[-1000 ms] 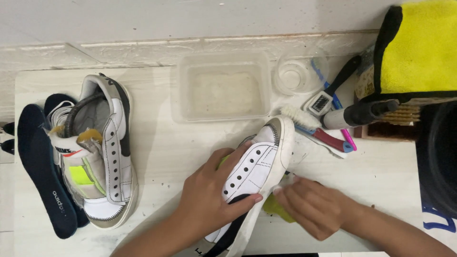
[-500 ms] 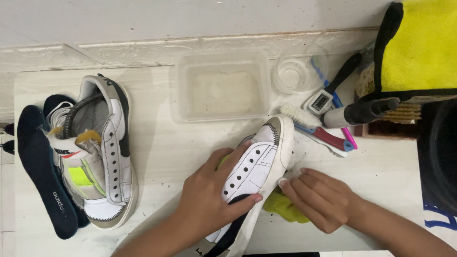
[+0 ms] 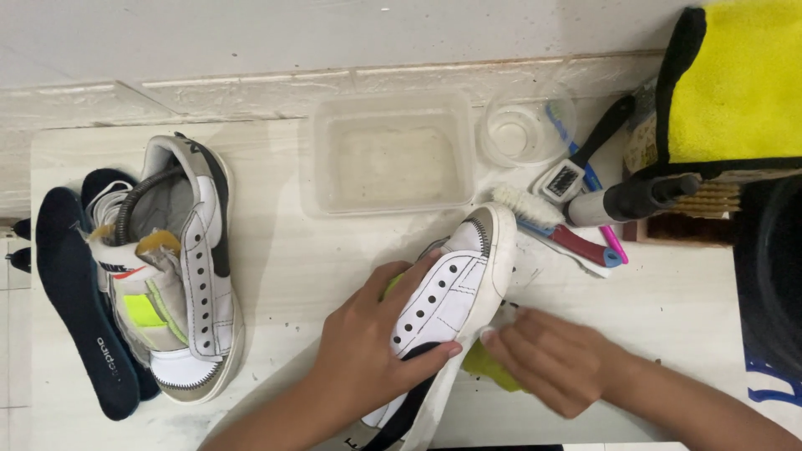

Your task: The person wipes the sole and upper of a white sneaker with a yellow cloth, then sprays a cleaning solution onto a white tissue and wipes the shoe's upper and toe box. The person repeats the spray-and-wipe cycle on the same shoe.

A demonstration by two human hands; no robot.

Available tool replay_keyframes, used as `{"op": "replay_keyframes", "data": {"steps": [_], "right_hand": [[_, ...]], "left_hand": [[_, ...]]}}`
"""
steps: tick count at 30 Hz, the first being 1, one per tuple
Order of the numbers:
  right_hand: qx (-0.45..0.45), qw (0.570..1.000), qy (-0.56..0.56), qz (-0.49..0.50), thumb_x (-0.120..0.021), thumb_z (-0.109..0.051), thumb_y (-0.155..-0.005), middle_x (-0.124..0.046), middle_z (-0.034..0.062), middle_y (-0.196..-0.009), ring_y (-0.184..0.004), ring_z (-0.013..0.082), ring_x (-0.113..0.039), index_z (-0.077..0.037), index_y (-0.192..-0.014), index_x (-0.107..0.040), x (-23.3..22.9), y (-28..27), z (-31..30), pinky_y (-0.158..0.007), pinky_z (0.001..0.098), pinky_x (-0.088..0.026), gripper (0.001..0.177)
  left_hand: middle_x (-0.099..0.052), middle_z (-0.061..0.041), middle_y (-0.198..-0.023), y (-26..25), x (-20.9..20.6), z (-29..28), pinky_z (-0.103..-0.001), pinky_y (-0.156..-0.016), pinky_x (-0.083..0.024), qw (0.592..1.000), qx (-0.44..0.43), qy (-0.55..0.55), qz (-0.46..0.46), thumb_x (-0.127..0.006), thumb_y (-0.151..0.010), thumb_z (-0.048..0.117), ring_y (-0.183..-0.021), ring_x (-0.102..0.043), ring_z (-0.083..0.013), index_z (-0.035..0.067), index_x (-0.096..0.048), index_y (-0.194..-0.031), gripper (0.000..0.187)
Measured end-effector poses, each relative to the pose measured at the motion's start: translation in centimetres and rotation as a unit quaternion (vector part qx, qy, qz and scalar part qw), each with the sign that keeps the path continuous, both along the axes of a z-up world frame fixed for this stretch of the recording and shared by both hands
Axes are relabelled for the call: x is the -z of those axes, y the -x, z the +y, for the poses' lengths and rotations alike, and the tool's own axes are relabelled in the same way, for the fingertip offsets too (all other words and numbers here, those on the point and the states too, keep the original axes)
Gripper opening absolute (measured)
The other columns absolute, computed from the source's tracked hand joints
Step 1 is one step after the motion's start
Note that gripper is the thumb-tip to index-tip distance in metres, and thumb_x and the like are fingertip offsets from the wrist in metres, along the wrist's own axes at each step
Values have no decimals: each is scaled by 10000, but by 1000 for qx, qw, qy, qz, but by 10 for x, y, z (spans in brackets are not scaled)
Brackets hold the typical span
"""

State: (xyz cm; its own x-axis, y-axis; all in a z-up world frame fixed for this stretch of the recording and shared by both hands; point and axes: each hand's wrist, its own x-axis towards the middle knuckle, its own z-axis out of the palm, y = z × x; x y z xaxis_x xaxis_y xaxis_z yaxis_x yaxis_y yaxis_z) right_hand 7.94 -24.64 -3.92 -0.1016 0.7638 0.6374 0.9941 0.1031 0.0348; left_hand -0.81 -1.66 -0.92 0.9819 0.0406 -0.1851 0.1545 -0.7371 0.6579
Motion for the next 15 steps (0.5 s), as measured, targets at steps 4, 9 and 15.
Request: {"op": "replay_keyframes", "data": {"steps": [4, 9, 15], "right_hand": [[67, 998, 10, 7, -604, -49, -918, -641, 179, -876, -707, 249, -608, 96, -994, -653, -7, -6, -4, -714, 373, -610, 171], [-5, 1000, 26, -16, -571, -38, -947, -661, 199, -887, -712, 255, -665, 109, -1028, -644, 3, 0, -6, -723, 366, -635, 183], [31, 999, 14, -9, -570, -52, -939, -664, 184, -877, -708, 243, -647, 99, -1001, -655, -5, -3, -4, -724, 359, -626, 184]], "left_hand": [[-559, 9, -1258, 0, 0, 0, -420, -619, -576, 1000, 0, 4, 3, -726, -687, 578, -903, -677, -208, 331, -401, -1451, 867], [-556, -13, -1265, 1, 0, 0, -422, -634, -573, 1000, 3, 1, -4, -717, -699, 582, -925, -674, -220, 318, -406, -1448, 853], [-554, -6, -1264, -1, -3, 0, -430, -614, -574, 1000, 3, 5, 10, -718, -693, 573, -905, -680, -225, 322, -397, -1452, 861]]}}
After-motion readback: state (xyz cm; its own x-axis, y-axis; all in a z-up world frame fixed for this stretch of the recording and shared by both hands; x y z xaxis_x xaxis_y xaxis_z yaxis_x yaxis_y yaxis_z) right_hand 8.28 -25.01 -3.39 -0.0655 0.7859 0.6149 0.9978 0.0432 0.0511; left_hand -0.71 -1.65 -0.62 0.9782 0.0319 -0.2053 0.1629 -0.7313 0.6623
